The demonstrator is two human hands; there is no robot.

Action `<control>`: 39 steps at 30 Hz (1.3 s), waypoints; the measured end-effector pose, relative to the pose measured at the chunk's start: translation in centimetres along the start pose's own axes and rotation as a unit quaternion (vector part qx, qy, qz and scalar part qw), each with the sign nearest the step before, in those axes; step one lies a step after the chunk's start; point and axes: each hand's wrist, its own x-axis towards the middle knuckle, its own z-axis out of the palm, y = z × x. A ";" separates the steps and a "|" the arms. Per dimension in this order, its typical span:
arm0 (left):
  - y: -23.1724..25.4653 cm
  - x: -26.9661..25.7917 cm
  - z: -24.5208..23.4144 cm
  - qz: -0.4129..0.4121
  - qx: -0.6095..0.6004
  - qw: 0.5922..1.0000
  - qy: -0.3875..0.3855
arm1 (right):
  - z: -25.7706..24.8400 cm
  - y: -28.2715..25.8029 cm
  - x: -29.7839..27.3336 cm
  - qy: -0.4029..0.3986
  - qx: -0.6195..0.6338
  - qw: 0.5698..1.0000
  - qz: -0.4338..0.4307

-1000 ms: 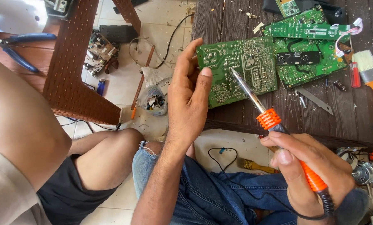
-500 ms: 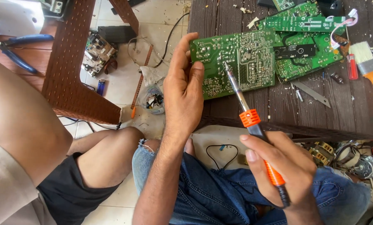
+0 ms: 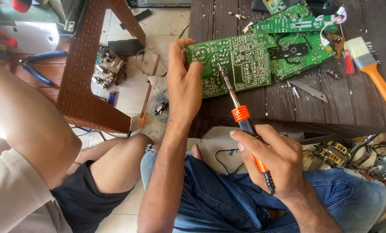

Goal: The person uses a soldering iron to work on a green circuit board held in their left hand. They apply the hot tip to various points on the board's surface and then use a small metal blade to scrape or clean the soldered areas.

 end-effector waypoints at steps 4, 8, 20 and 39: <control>-0.2 0.7 0.2 0.030 0.019 0.999 0.007 | -0.2 -0.5 0.3 -0.005 0.015 0.999 0.031; -0.7 2.5 1.3 0.068 0.091 0.992 0.056 | -0.6 -1.3 1.3 -0.004 0.056 0.996 0.065; -2.1 3.2 2.1 0.123 0.100 0.983 0.091 | 0.9 -1.0 -0.5 0.020 0.160 0.973 0.164; -5.1 3.7 1.5 0.182 0.034 0.979 0.086 | 2.3 -2.6 -2.2 0.061 0.179 0.963 0.192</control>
